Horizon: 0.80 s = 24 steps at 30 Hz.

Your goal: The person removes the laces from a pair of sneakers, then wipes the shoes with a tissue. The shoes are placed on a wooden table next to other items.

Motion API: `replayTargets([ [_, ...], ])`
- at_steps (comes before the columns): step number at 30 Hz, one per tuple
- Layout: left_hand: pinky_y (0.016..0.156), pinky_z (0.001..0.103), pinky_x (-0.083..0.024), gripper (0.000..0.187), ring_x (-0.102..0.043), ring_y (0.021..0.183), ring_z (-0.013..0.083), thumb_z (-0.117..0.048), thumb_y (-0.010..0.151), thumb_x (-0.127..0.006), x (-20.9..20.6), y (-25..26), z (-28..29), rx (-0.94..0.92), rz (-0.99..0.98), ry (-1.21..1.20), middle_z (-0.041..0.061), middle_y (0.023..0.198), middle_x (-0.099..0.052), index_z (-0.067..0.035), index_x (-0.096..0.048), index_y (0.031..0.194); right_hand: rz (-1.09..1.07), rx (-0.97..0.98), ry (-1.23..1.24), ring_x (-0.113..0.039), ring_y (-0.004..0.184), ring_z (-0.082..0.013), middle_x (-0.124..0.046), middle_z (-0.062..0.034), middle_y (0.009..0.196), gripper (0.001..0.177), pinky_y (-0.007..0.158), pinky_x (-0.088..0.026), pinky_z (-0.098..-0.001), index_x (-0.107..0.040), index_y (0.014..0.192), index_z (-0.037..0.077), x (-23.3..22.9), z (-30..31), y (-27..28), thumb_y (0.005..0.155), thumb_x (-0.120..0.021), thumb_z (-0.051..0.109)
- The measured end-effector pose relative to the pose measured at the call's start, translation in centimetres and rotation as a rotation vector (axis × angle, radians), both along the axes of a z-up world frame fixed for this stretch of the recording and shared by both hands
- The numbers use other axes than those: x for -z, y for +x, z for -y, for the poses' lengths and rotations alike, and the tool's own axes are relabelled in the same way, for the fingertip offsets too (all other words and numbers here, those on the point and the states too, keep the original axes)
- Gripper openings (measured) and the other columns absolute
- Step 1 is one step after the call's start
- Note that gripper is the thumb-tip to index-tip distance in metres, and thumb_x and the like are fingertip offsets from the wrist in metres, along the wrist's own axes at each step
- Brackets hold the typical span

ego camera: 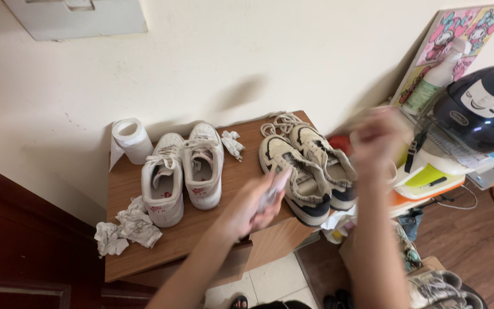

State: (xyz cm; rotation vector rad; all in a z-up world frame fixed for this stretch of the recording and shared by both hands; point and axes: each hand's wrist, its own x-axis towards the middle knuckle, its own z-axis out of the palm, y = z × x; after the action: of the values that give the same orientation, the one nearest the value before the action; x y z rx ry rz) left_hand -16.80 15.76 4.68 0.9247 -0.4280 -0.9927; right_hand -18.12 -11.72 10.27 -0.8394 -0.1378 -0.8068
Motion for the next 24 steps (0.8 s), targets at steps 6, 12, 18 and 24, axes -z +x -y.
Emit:
replayTargets([
  [6,0.033,0.023,-0.027,0.036,-0.037,0.038,0.0078,-0.047,0.104,-0.039,0.6,2.0,-1.0,-0.017,-0.207,-0.277,0.002,0.068,-0.054,-0.024,-0.055,0.127,-0.163,0.047,-0.162,-0.049,0.074,-0.0115,-0.052,0.0022,0.081,0.029,0.07,-0.04,-0.0295,-0.057,0.09,0.013,-0.4,4.8,-2.3,0.114,-0.06,0.028],
  [12,0.033,0.022,-0.027,0.043,-0.039,0.042,0.0066,-0.033,0.103,-0.057,0.7,4.1,0.4,-0.031,-0.106,-0.439,0.001,0.072,-0.052,-0.03,-0.048,0.145,-0.61,-0.031,-0.464,-0.061,0.076,-0.0156,-0.065,-0.0045,0.082,0.024,0.073,-0.053,-0.0328,-0.061,0.084,0.008,2.8,-2.9,-1.0,0.103,-0.055,0.021],
  [18,0.032,0.023,-0.031,0.045,-0.042,0.04,0.0072,-0.02,0.096,-0.065,1.9,7.7,2.0,-0.408,0.314,0.018,0.0,0.064,-0.052,-0.022,-0.053,0.14,-0.854,0.017,-0.786,-0.072,0.074,-0.0207,-0.071,-0.0084,0.082,0.023,0.07,-0.056,-0.0359,-0.065,0.091,0.004,6.1,-5.1,-2.8,0.098,-0.058,0.025],
  [24,0.034,0.026,-0.034,0.041,-0.045,0.041,0.0075,-0.016,0.093,-0.062,3.1,10.3,3.1,-0.566,0.662,0.391,0.002,0.066,-0.057,-0.02,-0.058,0.134,-0.711,0.418,-1.352,-0.066,0.078,-0.0361,-0.068,-0.0165,0.083,0.022,0.071,-0.05,-0.0462,-0.065,0.09,0.003,8.5,-6.8,-4.4,0.092,-0.066,0.024],
])
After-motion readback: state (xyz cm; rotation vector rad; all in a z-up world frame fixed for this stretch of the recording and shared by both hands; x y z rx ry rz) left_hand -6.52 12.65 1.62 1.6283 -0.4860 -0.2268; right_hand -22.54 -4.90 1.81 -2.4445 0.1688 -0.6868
